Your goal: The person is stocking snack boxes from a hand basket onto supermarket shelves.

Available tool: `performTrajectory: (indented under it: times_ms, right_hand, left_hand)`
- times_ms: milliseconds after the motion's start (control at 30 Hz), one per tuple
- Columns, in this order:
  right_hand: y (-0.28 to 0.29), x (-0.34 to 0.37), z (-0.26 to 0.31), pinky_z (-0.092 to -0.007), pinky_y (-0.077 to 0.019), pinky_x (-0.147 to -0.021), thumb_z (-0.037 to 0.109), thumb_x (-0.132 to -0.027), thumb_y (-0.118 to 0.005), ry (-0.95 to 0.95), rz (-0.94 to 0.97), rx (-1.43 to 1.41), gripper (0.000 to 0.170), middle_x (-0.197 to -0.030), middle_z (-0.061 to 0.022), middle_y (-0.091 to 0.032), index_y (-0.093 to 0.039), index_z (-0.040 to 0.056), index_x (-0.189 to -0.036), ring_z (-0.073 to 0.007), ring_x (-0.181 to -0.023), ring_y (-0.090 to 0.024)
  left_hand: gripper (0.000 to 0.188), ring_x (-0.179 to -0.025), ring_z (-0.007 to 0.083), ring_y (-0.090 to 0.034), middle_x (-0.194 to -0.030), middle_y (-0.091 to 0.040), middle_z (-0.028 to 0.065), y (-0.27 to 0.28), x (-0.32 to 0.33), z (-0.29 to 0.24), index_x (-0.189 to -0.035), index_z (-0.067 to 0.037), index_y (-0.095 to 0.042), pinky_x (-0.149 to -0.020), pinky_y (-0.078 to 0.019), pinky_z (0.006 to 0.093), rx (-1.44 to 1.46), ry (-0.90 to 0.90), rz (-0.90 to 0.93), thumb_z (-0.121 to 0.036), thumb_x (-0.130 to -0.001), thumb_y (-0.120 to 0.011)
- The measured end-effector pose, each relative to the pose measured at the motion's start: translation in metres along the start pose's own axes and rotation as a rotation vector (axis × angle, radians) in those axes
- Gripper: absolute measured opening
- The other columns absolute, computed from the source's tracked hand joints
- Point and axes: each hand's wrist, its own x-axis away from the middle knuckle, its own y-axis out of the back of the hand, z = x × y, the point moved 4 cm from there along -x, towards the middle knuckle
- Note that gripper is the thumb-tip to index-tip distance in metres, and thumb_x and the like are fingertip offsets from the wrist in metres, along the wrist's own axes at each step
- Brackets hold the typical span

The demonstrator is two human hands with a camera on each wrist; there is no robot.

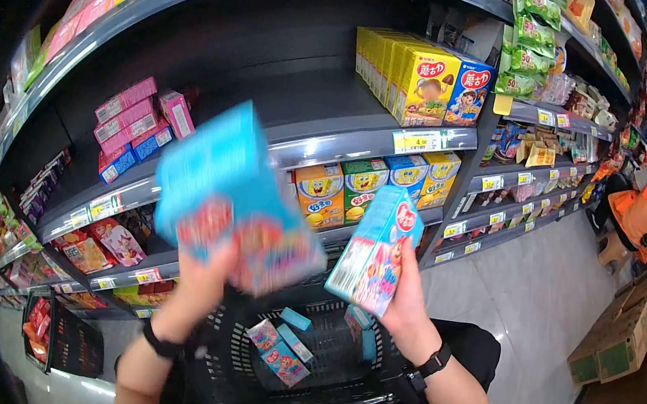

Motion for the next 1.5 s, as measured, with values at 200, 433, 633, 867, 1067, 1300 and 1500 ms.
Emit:
performTrajectory:
  times_ms: [200, 433, 633, 867, 1067, 1300, 1500]
  right_hand:
    - [0.013, -0.015, 0.01, -0.0429, -0.0392, -0.093, 0.046, -0.091, -0.033, 0.123, -0.054, -0.034, 0.052, -0.12, -0.0126, -0.049, -0.039, 0.0055, -0.123, -0.0268, -0.11, -0.049]
    - [0.007, -0.004, 0.012, -0.0421, -0.0411, -0.091, 0.044, -0.09, -0.039, 0.041, -0.011, -0.121, 0.049, -0.121, -0.0109, -0.048, -0.039, 0.0074, -0.123, -0.0254, -0.109, -0.049]
    - [0.0, 0.009, 0.028, -0.0433, -0.0406, -0.091, 0.046, -0.09, -0.034, 0.106, -0.017, -0.064, 0.05, -0.119, -0.0108, -0.05, -0.039, 0.0079, -0.123, -0.0255, -0.108, -0.05]
    - [0.003, 0.002, 0.019, -0.0402, -0.0427, -0.089, 0.042, -0.09, -0.039, 0.085, 0.02, -0.1, 0.046, -0.119, -0.0101, -0.05, -0.04, 0.0082, -0.121, -0.0235, -0.107, -0.051]
    - [0.013, -0.001, 0.015, -0.043, -0.041, -0.09, 0.044, -0.09, -0.037, 0.079, -0.032, -0.07, 0.048, -0.118, -0.0108, -0.051, -0.04, 0.0074, -0.122, -0.0253, -0.106, -0.051]
    - [0.019, -0.001, 0.019, -0.0394, -0.0404, -0.092, 0.037, -0.091, -0.04, 0.102, -0.031, -0.112, 0.043, -0.12, -0.0094, -0.048, -0.04, 0.007, -0.121, -0.0227, -0.109, -0.049]
    - [0.044, -0.009, 0.022, -0.0359, -0.0361, -0.094, 0.012, -0.088, -0.048, 0.309, -0.151, -0.163, 0.036, -0.12, -0.009, -0.046, -0.034, 0.0045, -0.121, -0.0206, -0.109, -0.047]
  left_hand:
    - [0.065, -0.105, 0.0196, -0.048, -0.115, -0.045, 0.015, -0.065, -0.185, -0.034, -0.125, -0.004, -0.018, -0.086, -0.0427, 0.033, -0.162, -0.327, -0.073, -0.016, -0.079, -0.063]
    - [0.076, -0.107, 0.0231, -0.049, -0.114, -0.048, 0.0177, -0.098, -0.242, 0.028, -0.128, 0.002, -0.02, -0.091, -0.04, 0.0329, -0.034, 0.044, 0.256, -0.022, -0.074, -0.069]
    - [0.085, -0.113, 0.0235, -0.043, -0.121, -0.043, 0.0186, -0.123, -0.236, 0.03, -0.125, 0.006, -0.021, -0.097, -0.0329, 0.0313, -0.522, 0.052, 0.468, -0.028, -0.067, -0.074]
    - [0.065, -0.112, 0.0224, -0.043, -0.121, -0.043, 0.0141, -0.127, -0.254, 0.057, -0.124, -0.001, -0.034, -0.097, -0.0322, 0.0324, -0.697, -0.051, 0.551, -0.03, -0.075, -0.066]
    - [0.066, -0.122, 0.0339, -0.028, -0.133, -0.019, 0.024, -0.139, -0.243, 0.038, -0.126, -0.005, -0.038, -0.103, -0.0233, 0.0358, -0.741, -0.082, 0.507, -0.039, -0.075, -0.063]
    - [0.082, -0.125, 0.0323, -0.027, -0.133, -0.019, 0.0273, -0.134, -0.245, 0.042, -0.132, 0.002, -0.02, -0.103, -0.0243, 0.0347, -0.538, 0.012, 0.434, -0.044, -0.077, -0.059]
    - [0.065, -0.114, 0.0313, -0.042, -0.121, -0.041, 0.0229, -0.107, -0.207, 0.026, -0.125, 0.003, -0.032, -0.095, -0.0341, 0.0366, -0.802, -0.433, -0.189, -0.032, -0.078, -0.061]
